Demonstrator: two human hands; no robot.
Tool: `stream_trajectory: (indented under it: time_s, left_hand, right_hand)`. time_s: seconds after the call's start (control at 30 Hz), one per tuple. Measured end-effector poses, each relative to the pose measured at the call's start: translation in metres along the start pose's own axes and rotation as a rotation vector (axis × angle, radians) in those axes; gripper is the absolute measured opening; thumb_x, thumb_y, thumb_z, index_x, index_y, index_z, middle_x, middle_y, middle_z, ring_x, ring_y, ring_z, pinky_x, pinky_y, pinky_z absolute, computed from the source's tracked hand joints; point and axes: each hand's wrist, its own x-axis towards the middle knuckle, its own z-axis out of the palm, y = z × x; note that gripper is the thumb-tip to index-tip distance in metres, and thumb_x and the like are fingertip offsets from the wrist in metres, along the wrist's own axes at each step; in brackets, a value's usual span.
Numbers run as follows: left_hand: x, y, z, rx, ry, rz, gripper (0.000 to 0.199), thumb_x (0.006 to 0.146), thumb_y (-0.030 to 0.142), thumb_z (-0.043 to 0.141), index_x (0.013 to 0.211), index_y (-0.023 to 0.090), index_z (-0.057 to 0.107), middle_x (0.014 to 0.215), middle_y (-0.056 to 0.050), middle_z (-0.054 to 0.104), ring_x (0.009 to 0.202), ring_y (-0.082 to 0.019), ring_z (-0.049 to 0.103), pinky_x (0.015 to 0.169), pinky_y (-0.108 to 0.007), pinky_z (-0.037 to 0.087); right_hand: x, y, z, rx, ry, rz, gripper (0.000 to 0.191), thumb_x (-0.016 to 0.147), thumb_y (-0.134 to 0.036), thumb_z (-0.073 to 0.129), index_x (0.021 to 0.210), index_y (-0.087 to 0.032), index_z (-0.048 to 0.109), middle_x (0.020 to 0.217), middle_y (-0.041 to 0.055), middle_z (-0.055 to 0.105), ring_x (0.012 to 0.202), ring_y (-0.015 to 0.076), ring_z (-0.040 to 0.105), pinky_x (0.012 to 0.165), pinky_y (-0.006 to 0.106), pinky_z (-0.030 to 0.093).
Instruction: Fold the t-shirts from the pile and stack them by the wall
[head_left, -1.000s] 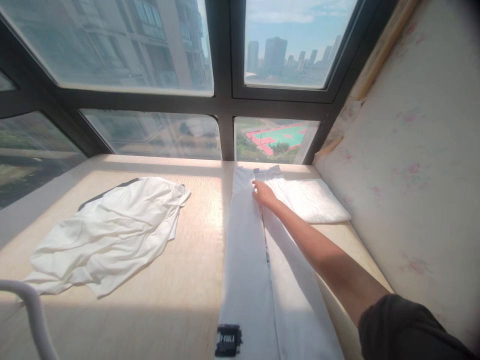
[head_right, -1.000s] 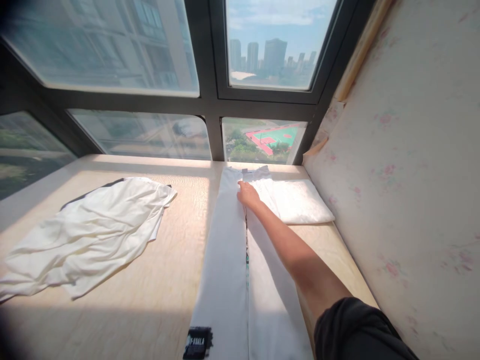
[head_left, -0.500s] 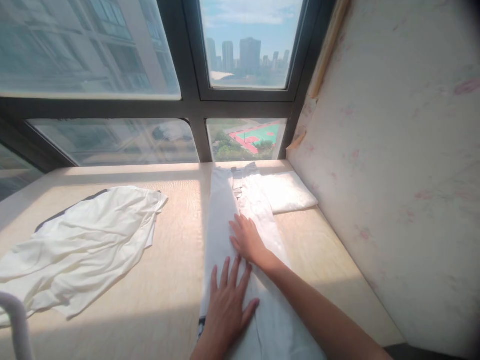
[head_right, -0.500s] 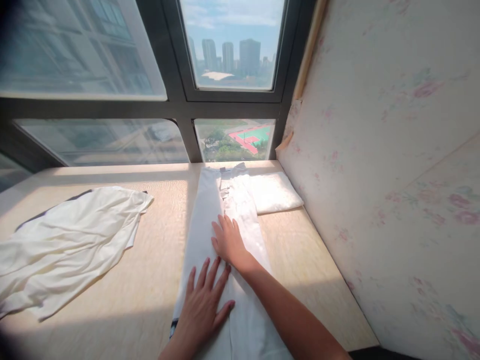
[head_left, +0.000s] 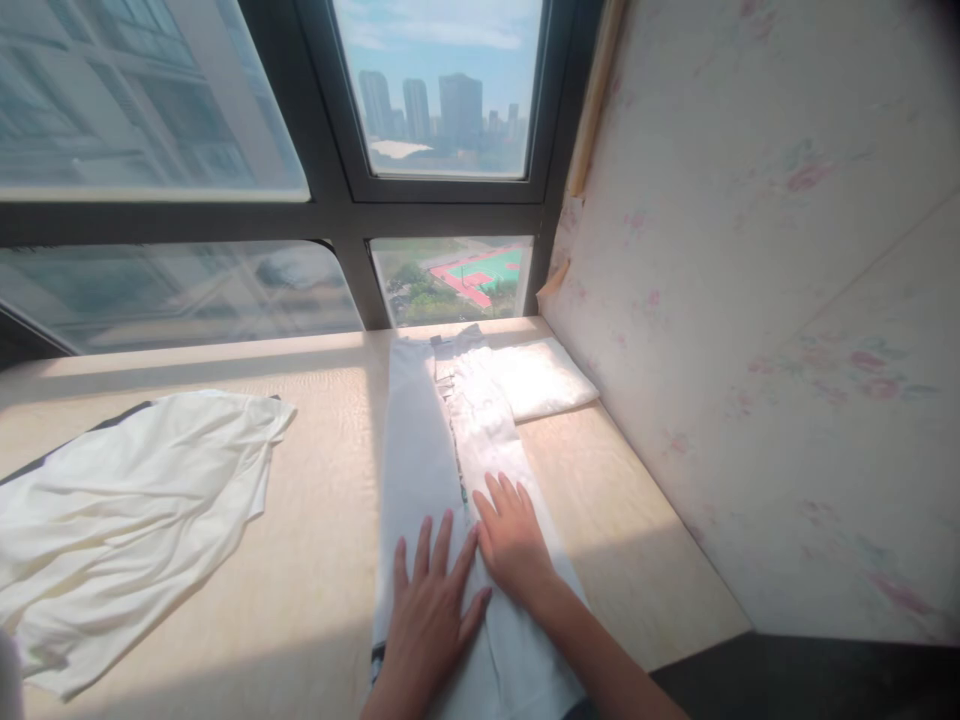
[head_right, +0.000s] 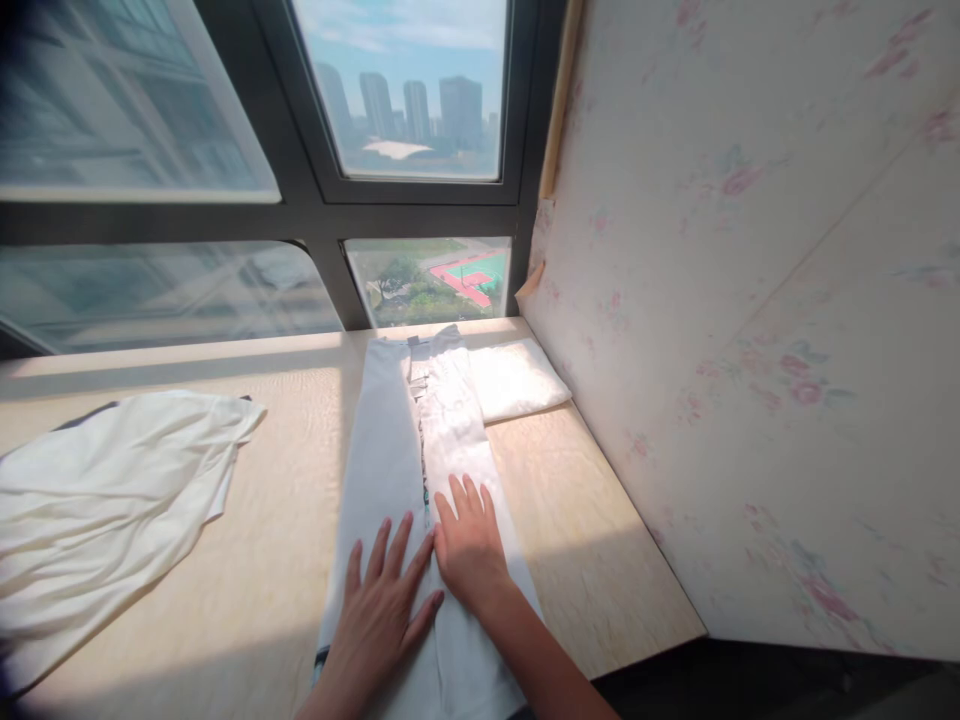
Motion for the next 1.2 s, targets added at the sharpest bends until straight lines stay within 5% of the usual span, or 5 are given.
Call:
stream_trajectory:
  time_s: [0.3, 0.5, 0.7, 0.97, 1.2]
  left_hand:
    - [-0.002, -0.002, -0.004, 0.064, 0.056, 0.031, 0.068, 0.091, 0.048, 0.056, 0.154, 0.033, 0.038, 0.159, -0.011, 0.040, 0.145, -0.037, 0.033, 0.119, -0.059, 0.003]
    - [0.003, 0.009, -0.013, 0.065, 0.041, 0.036, 0.071, 0.088, 0.048, 0.058, 0.154, 0.030, 0.039, 0.159, -0.011, 0.039, 0.146, -0.038, 0.031, 0.119, -0.059, 0.002]
    - [0.007, 0.019, -0.005, 0.043, 0.082, 0.038, 0.071, 0.087, 0.062, 0.054, 0.150, 0.030, 0.046, 0.156, -0.011, 0.045, 0.143, -0.039, 0.035, 0.118, -0.058, 0.003]
    - [-0.001, 0.005, -0.001, 0.052, 0.098, -0.035, 0.072, 0.084, 0.056, 0.057, 0.150, 0.030, 0.045, 0.155, -0.011, 0.046, 0.143, -0.041, 0.032, 0.116, -0.062, 0.008]
    - [-0.006, -0.005, -0.003, 0.060, 0.064, -0.031, 0.076, 0.084, 0.055, 0.057, 0.154, 0.029, 0.039, 0.157, -0.012, 0.043, 0.144, -0.041, 0.031, 0.117, -0.062, 0.008]
  right_hand:
    - [0.012, 0.004, -0.001, 0.039, -0.012, 0.003, 0.039, 0.095, -0.025, 0.052, 0.131, -0.022, 0.063, 0.146, 0.0114, 0.055, 0.137, 0.0309, 0.047, 0.114, 0.050, 0.036]
    - [0.113, -0.001, -0.001, 0.070, -0.059, -0.052, 0.047, 0.098, -0.032, 0.051, 0.143, -0.020, 0.053, 0.156, 0.0163, 0.041, 0.145, 0.0345, 0.035, 0.114, 0.053, 0.035]
    - [0.194, -0.015, 0.036, 0.038, -0.189, 0.039, 0.045, 0.096, -0.035, 0.056, 0.140, -0.023, 0.054, 0.156, 0.0169, 0.041, 0.145, 0.0353, 0.034, 0.116, 0.060, 0.026]
    - [0.213, -0.047, 0.079, 0.047, -0.262, -0.031, 0.050, 0.097, -0.039, 0.051, 0.144, -0.024, 0.050, 0.157, 0.0149, 0.041, 0.148, 0.0345, 0.030, 0.118, 0.059, 0.021]
    - [0.218, -0.052, 0.084, 0.094, -0.258, -0.053, 0.058, 0.095, -0.042, 0.054, 0.150, -0.026, 0.045, 0.161, 0.0141, 0.035, 0.150, 0.0362, 0.026, 0.119, 0.061, 0.018]
